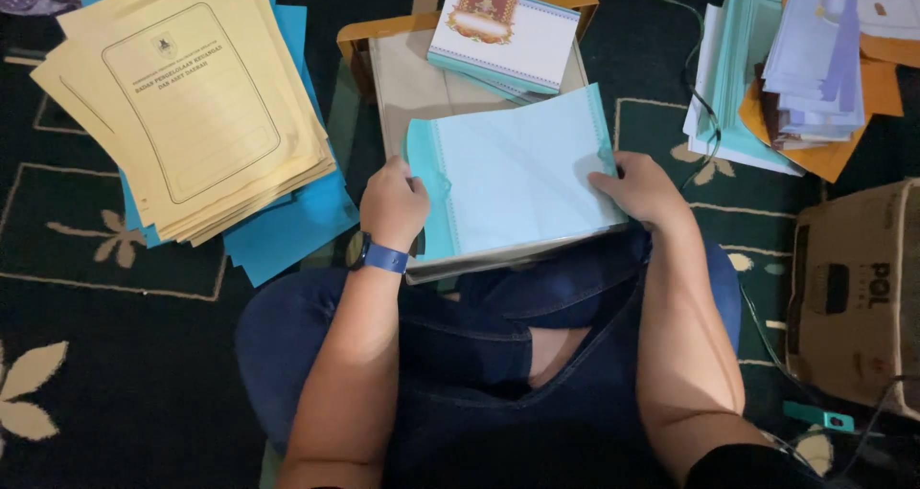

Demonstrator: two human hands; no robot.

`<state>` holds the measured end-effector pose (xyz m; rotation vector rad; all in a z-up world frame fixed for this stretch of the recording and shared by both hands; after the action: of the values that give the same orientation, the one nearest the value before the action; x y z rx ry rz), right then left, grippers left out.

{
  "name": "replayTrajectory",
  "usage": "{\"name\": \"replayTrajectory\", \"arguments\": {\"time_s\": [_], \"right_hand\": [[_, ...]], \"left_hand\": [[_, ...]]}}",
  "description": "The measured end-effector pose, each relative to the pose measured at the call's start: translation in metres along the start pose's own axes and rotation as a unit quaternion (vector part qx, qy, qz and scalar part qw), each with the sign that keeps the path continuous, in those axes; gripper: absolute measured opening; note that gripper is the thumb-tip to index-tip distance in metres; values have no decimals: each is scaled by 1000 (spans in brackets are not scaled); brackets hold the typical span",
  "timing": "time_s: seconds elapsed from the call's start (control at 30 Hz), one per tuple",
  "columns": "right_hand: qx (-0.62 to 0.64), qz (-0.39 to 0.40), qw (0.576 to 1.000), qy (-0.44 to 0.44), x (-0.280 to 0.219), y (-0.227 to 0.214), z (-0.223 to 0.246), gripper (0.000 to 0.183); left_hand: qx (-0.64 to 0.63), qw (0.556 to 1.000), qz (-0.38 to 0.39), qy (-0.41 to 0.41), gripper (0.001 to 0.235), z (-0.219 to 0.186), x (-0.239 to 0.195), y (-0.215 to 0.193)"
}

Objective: Inserting small printed booklets into light blue folders and pressing them flat.

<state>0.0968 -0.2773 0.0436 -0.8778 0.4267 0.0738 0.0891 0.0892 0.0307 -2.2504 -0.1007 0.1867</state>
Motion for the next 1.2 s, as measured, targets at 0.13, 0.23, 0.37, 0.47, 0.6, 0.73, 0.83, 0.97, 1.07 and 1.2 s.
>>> {"name": "replayTrajectory", "arguments": {"time_s": [0.13,0.23,0.37,0.47,0.6,0.73,0.83,0.97,1.07,1.2], "right_hand": [[-4,22,1000,-2,37,19,-38,50],[-37,28,999,-8,15,13,-9,56],[-41,12,999,12,4,7,0,53],[-56,2,998,2,16,13,-11,53],[-109,-65,991,-32,23,22,-16,54],[-318,-253,908,-100,-10,17,35,77],[-353,-292,847,-268,-33,48,83,75],[-247,-144,884,-371,-49,78,110,53],[-255,-83,889,-371,-43,88,108,55],[-312,-42,888,-336,-34,102,99,60]], "left_hand": [[6,999,32,-13,27,-3,-2,2],[22,998,50,-18,35,2,1,10],[23,997,68,-36,42,8,6,17],[15,997,62,-34,42,4,3,13],[17,999,37,-35,41,4,2,12],[26,998,42,-34,42,1,1,8],[16,998,52,-43,42,2,2,12],[42,998,31,-28,37,12,8,23],[48,999,13,-13,35,12,12,24],[194,969,-153,-6,18,-19,-6,2]]}}
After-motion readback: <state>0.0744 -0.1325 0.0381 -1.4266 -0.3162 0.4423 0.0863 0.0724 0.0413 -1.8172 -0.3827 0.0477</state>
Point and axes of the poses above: each hand's wrist, its own x-axis towards the middle knuckle, its own y-axis out of the palm, z = x × y, the point moved 9 cm from there along x, towards the middle knuckle, and after that the axes turned 1 degree about z, right-handed, at the moved point
